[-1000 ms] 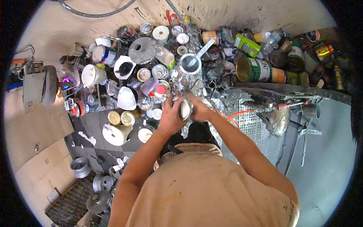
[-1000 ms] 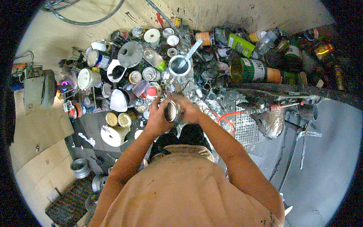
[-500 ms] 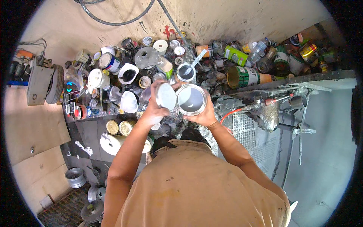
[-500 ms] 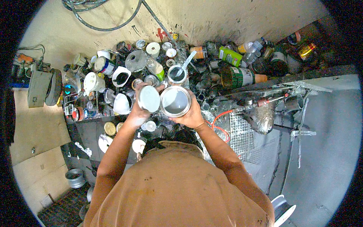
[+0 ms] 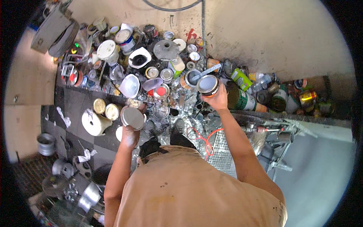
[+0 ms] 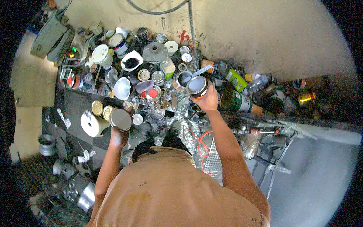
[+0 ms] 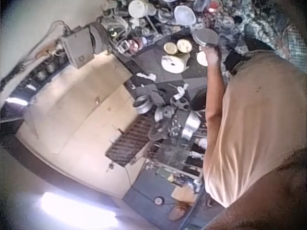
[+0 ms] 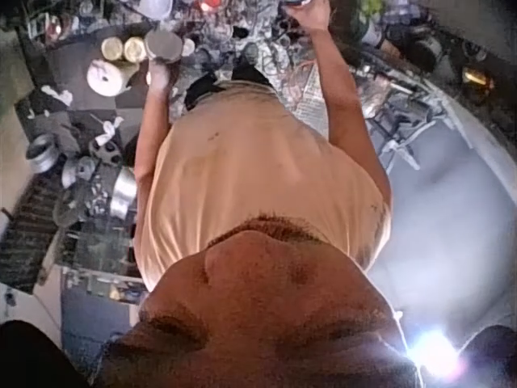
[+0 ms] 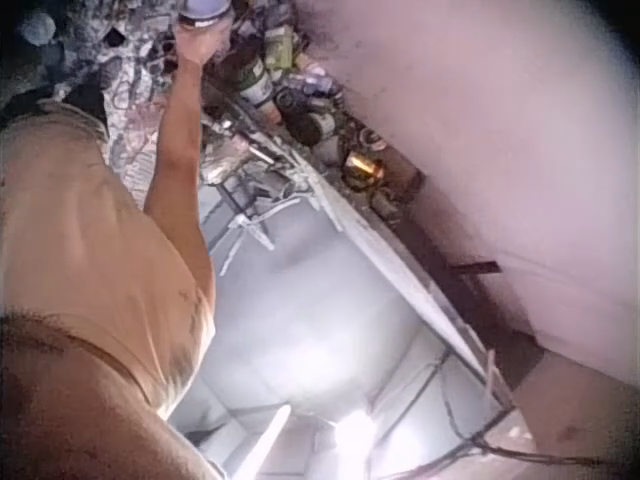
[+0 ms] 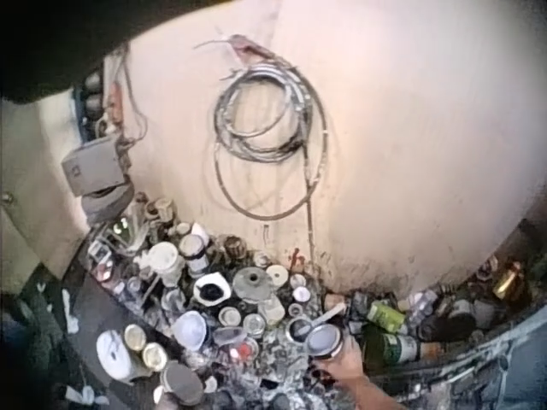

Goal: Opening paint cans, mixing contents, and pouring paint into a spray gun cup.

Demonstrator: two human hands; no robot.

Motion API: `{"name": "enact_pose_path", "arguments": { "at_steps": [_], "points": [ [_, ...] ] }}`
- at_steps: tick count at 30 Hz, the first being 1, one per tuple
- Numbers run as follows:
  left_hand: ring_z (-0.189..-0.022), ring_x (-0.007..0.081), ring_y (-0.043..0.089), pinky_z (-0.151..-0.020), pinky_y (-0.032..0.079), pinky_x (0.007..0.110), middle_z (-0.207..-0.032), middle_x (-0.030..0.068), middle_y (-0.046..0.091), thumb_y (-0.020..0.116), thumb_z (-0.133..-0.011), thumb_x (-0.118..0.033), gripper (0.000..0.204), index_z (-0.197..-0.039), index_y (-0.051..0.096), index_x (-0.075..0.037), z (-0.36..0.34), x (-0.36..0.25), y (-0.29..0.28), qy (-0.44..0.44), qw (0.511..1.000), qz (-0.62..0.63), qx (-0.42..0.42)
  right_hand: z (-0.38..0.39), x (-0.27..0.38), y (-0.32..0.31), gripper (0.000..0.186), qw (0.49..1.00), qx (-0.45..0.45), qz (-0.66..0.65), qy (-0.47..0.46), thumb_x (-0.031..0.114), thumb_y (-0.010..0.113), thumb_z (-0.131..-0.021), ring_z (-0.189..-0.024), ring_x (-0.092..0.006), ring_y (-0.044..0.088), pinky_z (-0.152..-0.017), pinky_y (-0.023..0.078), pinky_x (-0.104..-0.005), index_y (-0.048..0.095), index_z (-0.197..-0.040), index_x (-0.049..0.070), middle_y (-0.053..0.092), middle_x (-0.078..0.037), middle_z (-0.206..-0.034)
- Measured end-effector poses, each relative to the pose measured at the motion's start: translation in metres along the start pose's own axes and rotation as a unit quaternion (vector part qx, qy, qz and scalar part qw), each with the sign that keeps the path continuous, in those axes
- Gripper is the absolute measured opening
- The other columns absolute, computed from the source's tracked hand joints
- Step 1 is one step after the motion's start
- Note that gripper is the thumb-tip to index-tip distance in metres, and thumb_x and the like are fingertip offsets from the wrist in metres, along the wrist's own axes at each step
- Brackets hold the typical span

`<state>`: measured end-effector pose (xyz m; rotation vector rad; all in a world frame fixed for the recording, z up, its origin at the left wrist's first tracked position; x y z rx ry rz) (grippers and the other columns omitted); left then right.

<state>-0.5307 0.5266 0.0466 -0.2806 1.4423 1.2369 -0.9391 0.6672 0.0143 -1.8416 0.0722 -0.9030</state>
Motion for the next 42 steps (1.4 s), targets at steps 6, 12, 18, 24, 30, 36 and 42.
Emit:
{"name": "enact_pose_path", "arguments": {
  "at_steps": [6,12,18,24,30,36,42],
  "points": [
    [-0.145,0.0414,0.049,-0.126,0.03,0.053,-0.155,0.0251,0.051,0.072,-0.068,-0.086,0.118,-0.155,0.024,-0.024,0.042,0.019,-0.028,0.037,0.998,0.02,-0.052,-0.038,0.009,0.018,0.12,0.956,0.166,0.222,0.092,0.043,0.099,-0.059,-0.142,-0.0402,0.048,-0.111,0.041,-0.0663,0.035,-0.156,0.014,0.049,-0.015,-0.153],
    [-0.142,0.0409,0.052,-0.123,0.035,0.052,-0.153,0.0257,0.053,0.074,-0.07,-0.085,0.117,-0.155,0.023,-0.022,0.049,0.029,-0.031,0.04,0.995,0.042,-0.087,-0.05,0.022,0.014,0.125,0.934,0.2,0.272,0.112,0.046,0.098,-0.06,-0.144,-0.0383,0.046,-0.111,0.038,-0.067,0.03,-0.161,0.016,0.048,-0.013,-0.154],
    [-0.141,0.0393,0.053,-0.119,0.04,0.051,-0.15,0.0254,0.054,0.075,-0.067,-0.085,0.123,-0.154,0.022,-0.017,0.031,0.03,-0.022,0.015,0.998,0.011,-0.066,-0.056,0.034,0.003,0.129,0.927,0.195,0.306,0.097,0.045,0.098,-0.059,-0.143,-0.0387,0.047,-0.109,0.04,-0.067,0.027,-0.163,0.016,0.048,-0.016,-0.152],
    [-0.138,0.0366,0.054,-0.115,0.044,0.048,-0.146,0.0233,0.056,0.08,-0.064,-0.084,0.129,-0.154,0.021,-0.014,0.01,0.023,-0.011,0.016,0.998,-0.046,-0.031,-0.052,0.027,0.0,0.119,0.947,0.152,0.267,0.094,0.045,0.099,-0.058,-0.137,-0.0408,0.052,-0.107,0.046,-0.0629,0.037,-0.152,0.009,0.053,-0.018,-0.147],
    [-0.137,0.0324,0.054,-0.113,0.043,0.044,-0.145,0.0226,0.057,0.093,-0.073,-0.055,0.117,-0.155,0.021,-0.012,-0.017,0.018,0.007,0.032,0.983,-0.18,0.022,-0.036,-0.003,0.006,0.113,0.988,0.084,-0.088,0.098,0.037,0.103,-0.058,-0.127,-0.0382,0.064,-0.106,0.053,-0.0453,0.039,-0.143,-0.001,0.064,-0.022,-0.136],
    [-0.131,0.0424,0.06,-0.11,0.048,0.048,-0.137,0.0259,0.063,0.099,-0.06,-0.023,0.112,-0.152,0.035,-0.01,-0.078,-0.001,0.086,0.038,0.879,-0.464,0.108,-0.029,-0.002,0.005,0.115,0.98,0.045,-0.174,0.087,0.031,0.104,-0.056,-0.128,-0.0355,0.064,-0.109,0.051,-0.0434,0.039,-0.145,-0.001,0.064,-0.021,-0.137],
    [-0.137,0.0408,0.055,-0.117,0.036,0.062,-0.14,0.0224,0.063,0.098,-0.051,-0.055,0.123,-0.154,0.043,-0.015,-0.171,0.033,0.215,0.169,0.724,-0.638,0.202,-0.031,0.008,0.003,0.114,0.988,0.024,-0.148,0.031,0.026,0.102,-0.055,-0.131,-0.0417,0.059,-0.111,0.048,-0.0468,0.04,-0.146,0.0,0.06,-0.023,-0.14]
  ]
}}
Point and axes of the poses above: each hand's wrist, its own z-axis away from the middle knuckle, its own y-axis out of the palm, x = y × z, the point moved 3 cm from there along -z, towards the middle knuckle
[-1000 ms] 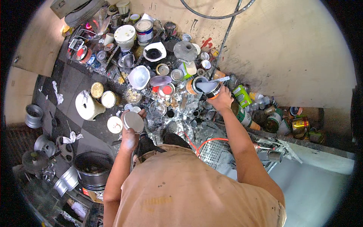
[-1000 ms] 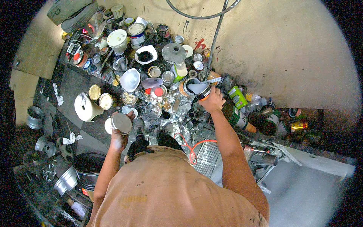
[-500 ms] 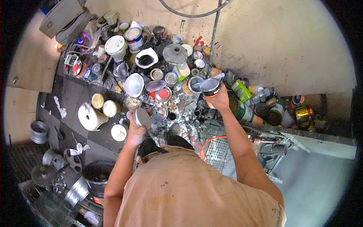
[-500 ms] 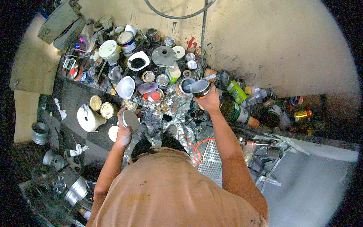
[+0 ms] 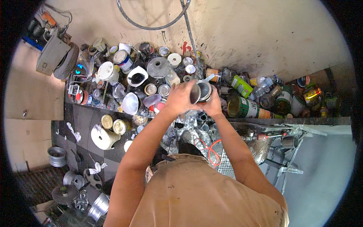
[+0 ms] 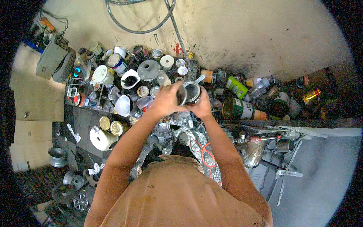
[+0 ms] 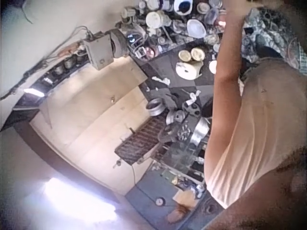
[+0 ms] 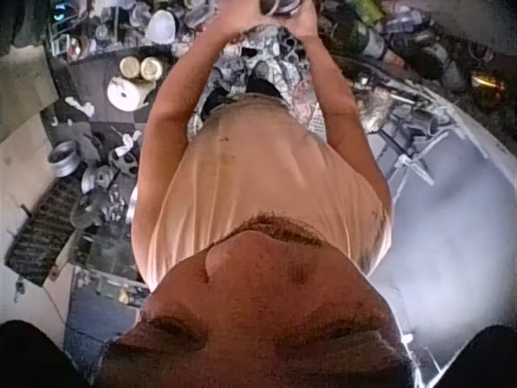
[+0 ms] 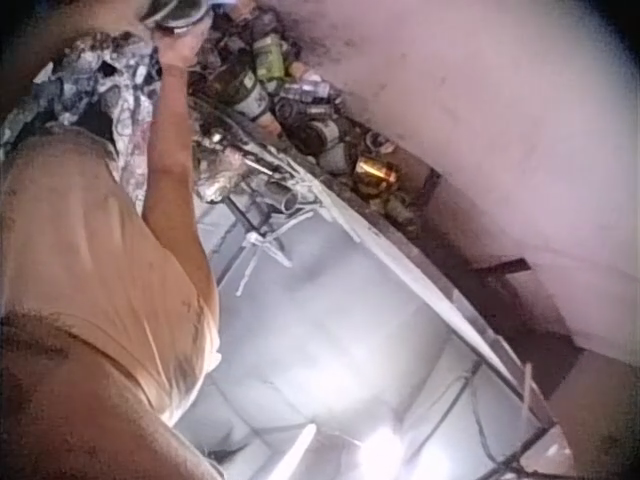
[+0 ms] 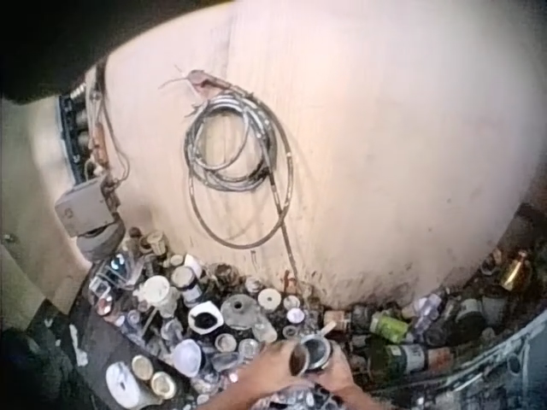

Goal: Opening paint cans, mixing contents, and pouring paint into a spray gun cup.

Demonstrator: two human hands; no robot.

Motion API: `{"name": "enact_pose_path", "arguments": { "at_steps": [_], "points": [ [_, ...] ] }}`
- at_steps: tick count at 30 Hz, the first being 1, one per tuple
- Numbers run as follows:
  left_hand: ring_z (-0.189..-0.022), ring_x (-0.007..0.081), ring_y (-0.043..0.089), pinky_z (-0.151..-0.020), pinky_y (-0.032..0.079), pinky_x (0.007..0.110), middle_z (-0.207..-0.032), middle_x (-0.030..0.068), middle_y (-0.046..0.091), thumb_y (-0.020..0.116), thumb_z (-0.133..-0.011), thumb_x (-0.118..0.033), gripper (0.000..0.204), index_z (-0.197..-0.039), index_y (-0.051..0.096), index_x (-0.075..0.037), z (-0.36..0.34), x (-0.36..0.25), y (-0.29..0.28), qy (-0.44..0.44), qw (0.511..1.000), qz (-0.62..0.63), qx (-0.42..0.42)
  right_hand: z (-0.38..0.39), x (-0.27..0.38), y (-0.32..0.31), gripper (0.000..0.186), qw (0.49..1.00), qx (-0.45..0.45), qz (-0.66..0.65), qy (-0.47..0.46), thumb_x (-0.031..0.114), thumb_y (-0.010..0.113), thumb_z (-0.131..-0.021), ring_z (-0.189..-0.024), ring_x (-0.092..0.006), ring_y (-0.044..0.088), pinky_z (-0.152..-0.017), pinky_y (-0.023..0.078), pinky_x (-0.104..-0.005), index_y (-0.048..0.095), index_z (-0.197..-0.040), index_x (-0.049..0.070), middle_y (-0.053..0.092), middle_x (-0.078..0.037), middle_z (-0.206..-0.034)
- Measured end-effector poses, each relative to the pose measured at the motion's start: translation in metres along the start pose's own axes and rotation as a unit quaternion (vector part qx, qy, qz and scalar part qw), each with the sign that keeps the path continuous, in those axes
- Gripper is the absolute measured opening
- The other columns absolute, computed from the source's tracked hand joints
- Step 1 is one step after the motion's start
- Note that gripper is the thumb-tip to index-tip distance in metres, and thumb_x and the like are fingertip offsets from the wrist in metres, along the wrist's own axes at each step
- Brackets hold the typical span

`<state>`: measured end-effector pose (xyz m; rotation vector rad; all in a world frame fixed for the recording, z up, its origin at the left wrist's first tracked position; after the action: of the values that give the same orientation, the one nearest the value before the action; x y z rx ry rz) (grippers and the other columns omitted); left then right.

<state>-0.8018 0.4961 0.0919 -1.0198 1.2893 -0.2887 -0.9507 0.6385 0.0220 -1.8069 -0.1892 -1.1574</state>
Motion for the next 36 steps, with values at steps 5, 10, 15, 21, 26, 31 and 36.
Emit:
{"name": "enact_pose_path", "arguments": {
  "at_steps": [5,10,15,21,26,31,36],
  "points": [
    [-0.147,0.0427,0.045,-0.12,0.029,0.068,-0.153,0.0238,0.052,0.099,-0.051,-0.055,0.129,-0.158,0.039,-0.014,-0.048,-0.029,0.033,0.006,0.983,-0.145,0.114,0.0,-0.005,-0.006,0.112,0.998,0.001,0.044,-0.039,0.022,0.099,-0.061,-0.134,-0.0445,0.054,-0.113,0.046,-0.0489,0.037,-0.152,0.001,0.056,-0.023,-0.145],
    [-0.149,0.042,0.041,-0.123,0.026,0.067,-0.157,0.0202,0.048,0.094,-0.057,-0.058,0.121,-0.156,0.042,-0.013,-0.037,-0.028,0.043,0.057,0.983,-0.171,0.018,-0.005,-0.024,-0.011,0.113,0.998,-0.013,0.028,-0.047,0.022,0.099,-0.062,-0.134,-0.0446,0.054,-0.113,0.045,-0.0485,0.036,-0.152,0.001,0.055,-0.024,-0.145],
    [-0.134,0.038,0.057,-0.12,0.037,0.056,-0.144,0.0173,0.062,0.082,-0.081,-0.039,0.071,-0.141,0.061,-0.007,-0.009,-0.02,0.074,0.118,0.987,-0.1,-0.035,-0.008,-0.028,-0.005,0.109,0.999,-0.006,-0.013,0.044,0.016,0.097,-0.06,-0.134,-0.0468,0.054,-0.113,0.045,-0.049,0.038,-0.151,-0.001,0.058,-0.027,-0.142],
    [-0.125,0.0342,0.067,-0.113,0.048,0.05,-0.134,0.0182,0.07,0.076,-0.085,-0.019,0.047,-0.129,0.069,-0.004,-0.009,-0.026,0.082,0.123,0.98,-0.105,-0.12,-0.006,-0.009,-0.01,0.098,0.996,-0.046,-0.063,0.036,0.019,0.093,-0.066,-0.128,-0.0418,0.061,-0.11,0.048,-0.0464,0.042,-0.147,-0.001,0.061,-0.025,-0.138],
    [-0.125,0.0321,0.068,-0.117,0.044,0.048,-0.13,0.0168,0.072,0.076,-0.084,-0.019,0.045,-0.126,0.07,-0.005,-0.019,-0.024,0.073,0.126,0.988,-0.07,-0.047,-0.006,-0.014,0.002,0.092,0.993,-0.036,-0.09,0.072,0.016,0.091,-0.069,-0.129,-0.0378,0.061,-0.106,0.051,-0.0451,0.043,-0.146,0.002,0.061,-0.024,-0.138],
    [-0.134,0.0339,0.057,-0.12,0.035,0.059,-0.154,0.0119,0.056,0.084,-0.079,-0.02,0.064,-0.14,0.064,-0.015,0.003,-0.077,0.026,0.233,0.968,-0.031,-0.09,-0.003,-0.065,0.003,0.096,0.925,-0.029,-0.355,0.13,0.011,0.095,-0.072,-0.126,-0.0269,0.062,-0.11,0.051,-0.0409,0.037,-0.148,0.004,0.057,-0.015,-0.143],
    [-0.13,0.0368,0.059,-0.115,0.043,0.054,-0.144,0.0159,0.063,0.081,-0.083,-0.018,0.058,-0.138,0.066,-0.012,0.112,-0.014,-0.013,0.099,0.992,0.051,-0.057,-0.015,-0.009,-0.01,0.101,0.968,-0.019,-0.241,0.063,0.01,0.099,-0.067,-0.128,-0.0256,0.06,-0.111,0.049,-0.0393,0.037,-0.146,-0.002,0.057,-0.016,-0.141]
  ]
}}
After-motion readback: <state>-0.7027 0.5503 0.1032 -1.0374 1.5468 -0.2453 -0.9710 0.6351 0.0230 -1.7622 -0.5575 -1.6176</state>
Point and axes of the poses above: each hand's wrist, its own z-axis away from the middle knuckle, its own y-axis out of the palm, x = y × z, the point moved 3 cm from there along -z, towards the middle knuckle
